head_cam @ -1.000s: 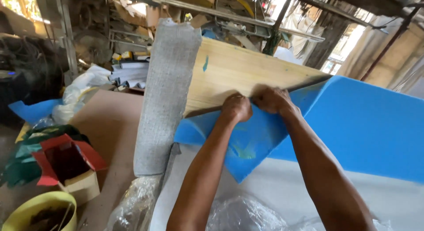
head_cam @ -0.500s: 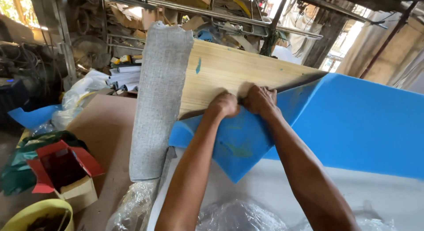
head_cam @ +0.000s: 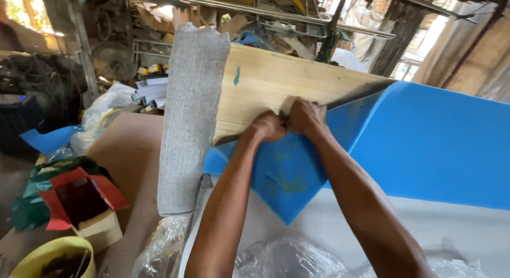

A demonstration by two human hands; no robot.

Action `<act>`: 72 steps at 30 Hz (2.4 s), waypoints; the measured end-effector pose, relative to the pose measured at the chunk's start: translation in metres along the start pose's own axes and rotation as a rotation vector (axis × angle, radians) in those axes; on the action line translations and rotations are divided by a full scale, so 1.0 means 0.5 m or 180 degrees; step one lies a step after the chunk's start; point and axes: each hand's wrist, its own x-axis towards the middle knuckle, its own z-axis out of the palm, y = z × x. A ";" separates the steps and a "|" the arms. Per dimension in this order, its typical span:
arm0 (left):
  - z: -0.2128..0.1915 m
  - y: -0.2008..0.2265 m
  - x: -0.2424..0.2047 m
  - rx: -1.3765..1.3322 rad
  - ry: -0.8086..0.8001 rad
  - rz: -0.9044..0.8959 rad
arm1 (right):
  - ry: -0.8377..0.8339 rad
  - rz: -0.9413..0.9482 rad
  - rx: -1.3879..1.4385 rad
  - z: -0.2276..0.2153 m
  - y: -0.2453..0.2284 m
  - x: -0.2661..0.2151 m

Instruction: Applying and smoothing blue foam padding onto a wooden furniture frame to ensure proper fit and adhesion.

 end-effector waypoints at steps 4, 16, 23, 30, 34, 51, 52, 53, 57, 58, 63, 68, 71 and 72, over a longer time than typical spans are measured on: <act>-0.075 0.073 -0.102 0.0297 -0.0388 0.0024 | 0.0536 -0.0788 0.0094 0.188 0.054 0.066; 0.084 -0.037 -0.001 -0.0371 0.0196 -0.0182 | -0.0619 -0.0615 0.0823 -0.005 0.024 -0.065; 0.103 -0.038 -0.029 -0.0652 0.0212 0.0103 | -0.0739 -0.0977 0.0636 0.009 0.032 -0.050; 0.053 0.007 -0.119 -0.0400 0.0312 0.0201 | -0.0664 -0.1300 0.0804 -0.019 -0.001 -0.088; 0.057 -0.018 -0.123 -0.1160 0.0518 0.0208 | -0.0752 -0.1232 0.0796 -0.005 0.015 -0.078; 0.110 -0.037 -0.059 -0.0419 0.0222 0.0213 | -0.1008 -0.1189 -0.0080 0.014 0.006 -0.036; 0.122 -0.054 -0.043 -0.0465 0.0196 0.0200 | -0.1137 -0.1332 -0.0316 0.000 0.000 -0.040; 0.096 -0.034 -0.068 -0.0459 0.0212 0.0209 | -0.1120 -0.1329 -0.0323 -0.026 -0.013 -0.056; 0.095 0.000 -0.077 -0.0409 0.0176 0.0136 | -0.1212 -0.0897 -0.0092 -0.007 -0.008 -0.052; 0.116 -0.004 -0.048 -0.0083 0.0197 0.0331 | -0.0973 -0.0899 0.0059 0.024 0.010 -0.025; 0.071 0.024 -0.113 -0.0456 0.0304 0.0325 | -0.0969 -0.0706 -0.0017 0.025 0.017 -0.044; 0.058 0.012 -0.118 -0.0740 0.0256 0.0303 | -0.1340 -0.0532 -0.0257 0.061 0.014 0.006; 0.024 0.021 -0.136 -0.0832 0.0208 0.0265 | -0.1630 -0.0190 -0.0308 -0.027 -0.020 -0.036; 0.015 0.027 -0.144 -0.0871 0.0131 0.0242 | -0.1703 -0.0257 -0.0404 -0.035 -0.021 -0.044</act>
